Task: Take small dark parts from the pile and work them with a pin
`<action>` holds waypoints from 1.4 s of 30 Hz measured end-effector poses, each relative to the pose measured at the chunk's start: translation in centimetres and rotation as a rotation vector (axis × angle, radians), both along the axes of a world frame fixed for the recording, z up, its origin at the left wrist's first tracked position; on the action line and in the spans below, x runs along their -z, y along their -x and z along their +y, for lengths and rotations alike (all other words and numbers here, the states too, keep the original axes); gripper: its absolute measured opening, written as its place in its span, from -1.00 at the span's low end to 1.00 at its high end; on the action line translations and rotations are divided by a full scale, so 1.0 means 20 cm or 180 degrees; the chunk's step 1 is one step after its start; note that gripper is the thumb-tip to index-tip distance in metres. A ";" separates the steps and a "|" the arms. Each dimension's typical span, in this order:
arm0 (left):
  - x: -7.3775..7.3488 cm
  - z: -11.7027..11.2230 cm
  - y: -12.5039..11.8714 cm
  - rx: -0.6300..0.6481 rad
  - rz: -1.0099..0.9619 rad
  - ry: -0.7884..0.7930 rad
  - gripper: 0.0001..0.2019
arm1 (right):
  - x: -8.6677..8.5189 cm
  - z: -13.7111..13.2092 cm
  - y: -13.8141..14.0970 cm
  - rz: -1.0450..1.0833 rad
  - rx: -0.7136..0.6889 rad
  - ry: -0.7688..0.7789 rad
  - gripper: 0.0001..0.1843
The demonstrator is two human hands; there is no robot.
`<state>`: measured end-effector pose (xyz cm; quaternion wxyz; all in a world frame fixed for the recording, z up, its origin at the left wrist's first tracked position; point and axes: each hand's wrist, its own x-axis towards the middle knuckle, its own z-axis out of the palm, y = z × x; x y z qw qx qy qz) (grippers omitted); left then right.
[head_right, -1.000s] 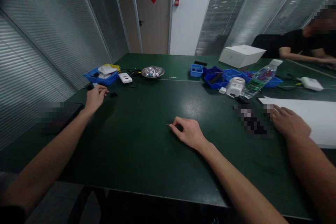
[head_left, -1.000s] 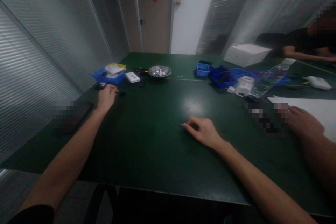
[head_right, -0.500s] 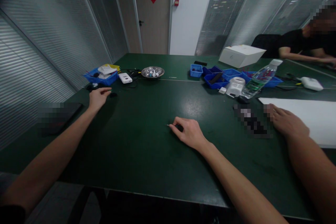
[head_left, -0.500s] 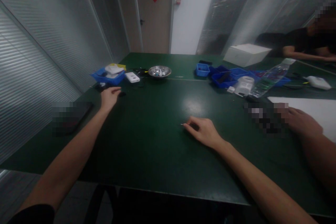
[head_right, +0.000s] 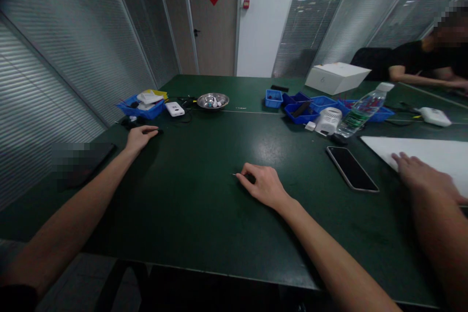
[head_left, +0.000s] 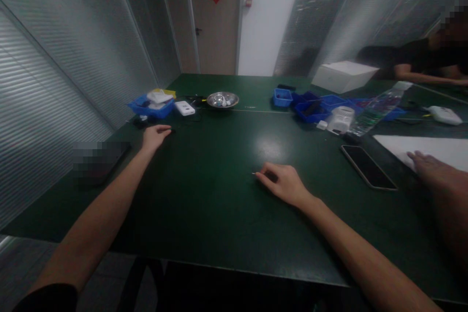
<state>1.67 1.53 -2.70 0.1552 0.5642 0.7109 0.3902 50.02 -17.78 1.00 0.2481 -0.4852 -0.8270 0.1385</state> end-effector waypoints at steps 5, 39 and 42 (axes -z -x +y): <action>0.01 0.01 0.00 0.0053 -0.0135 0.0045 -0.64 | 0.00 0.00 0.00 0.0002 -0.0004 0.0015 -0.68; -0.17 -0.30 -0.59 0.2521 0.0913 -0.0396 -0.78 | -0.01 -0.01 0.01 -0.0007 -0.0027 0.0003 -0.68; -0.17 -0.51 -0.91 0.3386 0.0915 -0.0646 -0.73 | 0.00 -0.01 0.01 0.0041 -0.0022 -0.0033 -0.69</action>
